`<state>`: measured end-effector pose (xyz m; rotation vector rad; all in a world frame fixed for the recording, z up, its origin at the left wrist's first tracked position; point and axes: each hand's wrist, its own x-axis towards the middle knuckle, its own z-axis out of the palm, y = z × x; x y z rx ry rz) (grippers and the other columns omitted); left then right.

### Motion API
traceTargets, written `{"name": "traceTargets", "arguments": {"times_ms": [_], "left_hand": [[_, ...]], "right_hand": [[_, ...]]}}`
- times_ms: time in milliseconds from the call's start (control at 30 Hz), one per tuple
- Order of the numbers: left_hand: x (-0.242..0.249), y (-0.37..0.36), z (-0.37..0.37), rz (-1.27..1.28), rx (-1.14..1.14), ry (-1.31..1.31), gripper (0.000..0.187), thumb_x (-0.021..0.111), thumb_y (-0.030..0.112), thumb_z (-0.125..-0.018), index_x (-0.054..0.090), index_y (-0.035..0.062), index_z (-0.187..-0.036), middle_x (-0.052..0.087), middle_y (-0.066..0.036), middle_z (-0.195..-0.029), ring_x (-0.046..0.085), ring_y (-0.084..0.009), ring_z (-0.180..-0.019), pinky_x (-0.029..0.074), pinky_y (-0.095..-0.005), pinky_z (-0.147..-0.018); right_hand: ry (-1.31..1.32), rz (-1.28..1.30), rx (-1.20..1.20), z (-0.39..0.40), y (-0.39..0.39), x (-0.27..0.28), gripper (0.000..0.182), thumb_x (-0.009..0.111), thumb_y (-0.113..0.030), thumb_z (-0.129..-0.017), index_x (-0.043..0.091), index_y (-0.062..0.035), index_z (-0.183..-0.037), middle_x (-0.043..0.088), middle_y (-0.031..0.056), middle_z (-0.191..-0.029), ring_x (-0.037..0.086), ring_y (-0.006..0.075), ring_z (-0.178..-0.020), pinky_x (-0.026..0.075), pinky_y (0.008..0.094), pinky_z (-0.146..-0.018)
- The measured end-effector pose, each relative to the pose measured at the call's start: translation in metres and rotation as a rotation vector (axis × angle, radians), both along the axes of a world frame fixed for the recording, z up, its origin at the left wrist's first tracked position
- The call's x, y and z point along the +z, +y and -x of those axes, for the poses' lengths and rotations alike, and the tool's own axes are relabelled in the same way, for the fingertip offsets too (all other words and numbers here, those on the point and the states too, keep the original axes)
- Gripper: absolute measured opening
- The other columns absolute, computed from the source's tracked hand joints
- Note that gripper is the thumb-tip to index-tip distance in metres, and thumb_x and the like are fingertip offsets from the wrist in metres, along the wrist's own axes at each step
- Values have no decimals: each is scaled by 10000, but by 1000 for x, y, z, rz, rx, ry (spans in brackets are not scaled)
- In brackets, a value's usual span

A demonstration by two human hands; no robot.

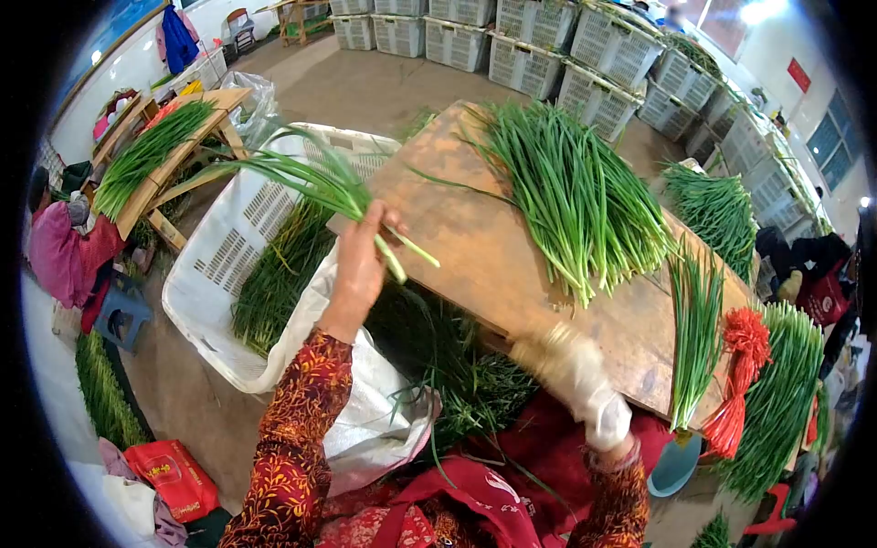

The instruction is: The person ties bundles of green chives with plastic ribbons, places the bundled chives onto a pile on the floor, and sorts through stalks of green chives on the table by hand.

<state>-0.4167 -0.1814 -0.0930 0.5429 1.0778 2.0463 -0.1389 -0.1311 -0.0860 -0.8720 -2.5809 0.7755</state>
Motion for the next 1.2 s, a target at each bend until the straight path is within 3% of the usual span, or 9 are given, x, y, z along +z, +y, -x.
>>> {"name": "traceTargets", "arguments": {"times_ms": [100,200,567,667,800,933,1033,1167,1200], "left_hand": [[-22,6,-30,-51,-245,-272,152,511,242,-886,469,98,-912,435,53,-663,485,-101,-607,493,-315,-613],[-45,8,-74,11,-428,-395,191,562,258,-859,482,88,-899,442,57,-683,450,-78,-596,438,-265,-568],[-49,24,-117,121,-552,-346,190,581,226,-854,566,38,-877,408,64,-587,399,-34,-512,349,-203,-450],[-49,18,-113,206,-569,-320,168,584,224,-849,568,58,-832,420,71,-573,399,-33,-502,347,-197,-444],[-48,10,-116,224,-578,-264,114,587,206,-843,539,108,-808,501,73,-652,431,-17,-533,347,-184,-445],[-51,8,-111,153,-521,-304,122,593,207,-839,530,103,-857,486,78,-674,432,-9,-550,348,-178,-444],[-43,6,-103,220,-460,-289,176,586,234,-844,549,73,-905,470,68,-660,422,-11,-543,341,-169,-430],[-43,14,-59,238,-264,-152,306,595,318,-822,576,28,-919,474,8,-686,449,-83,-539,365,-198,-408],[-40,20,-45,216,-81,-86,290,581,307,-834,577,28,-909,471,14,-662,435,-76,-510,368,-185,-394]], "right_hand": [[-75,-291,-352,16,58,-3,108,599,-142,-791,588,-53,-851,598,110,-766,587,234,-615,472,346,-549],[-255,-747,-281,14,81,-20,130,628,-158,-757,582,-52,-818,586,125,-729,565,253,-566,452,357,-515],[61,-87,-283,14,-9,-3,182,673,-183,-735,591,-58,-838,593,76,-698,596,198,-622,468,305,-562],[389,546,-253,17,-3,-16,263,614,-240,-821,587,-11,-949,618,58,-766,565,102,-647,460,244,-596],[522,801,-332,34,10,-30,290,598,-242,-836,579,29,-939,629,75,-762,582,99,-686,460,225,-597],[332,263,-424,41,4,-23,209,611,-208,-818,604,-11,-889,619,83,-704,581,127,-629,459,252,-577],[386,183,-396,39,-1,-29,168,620,-182,-801,610,-28,-868,612,94,-706,580,168,-622,457,281,-578],[170,149,200,16,-25,-28,200,592,-259,-809,599,-70,-870,612,109,-767,604,252,-698,475,334,-619],[-106,302,300,11,-33,-22,191,614,-241,-794,610,-73,-884,617,103,-807,602,250,-739,478,323,-649]]}}
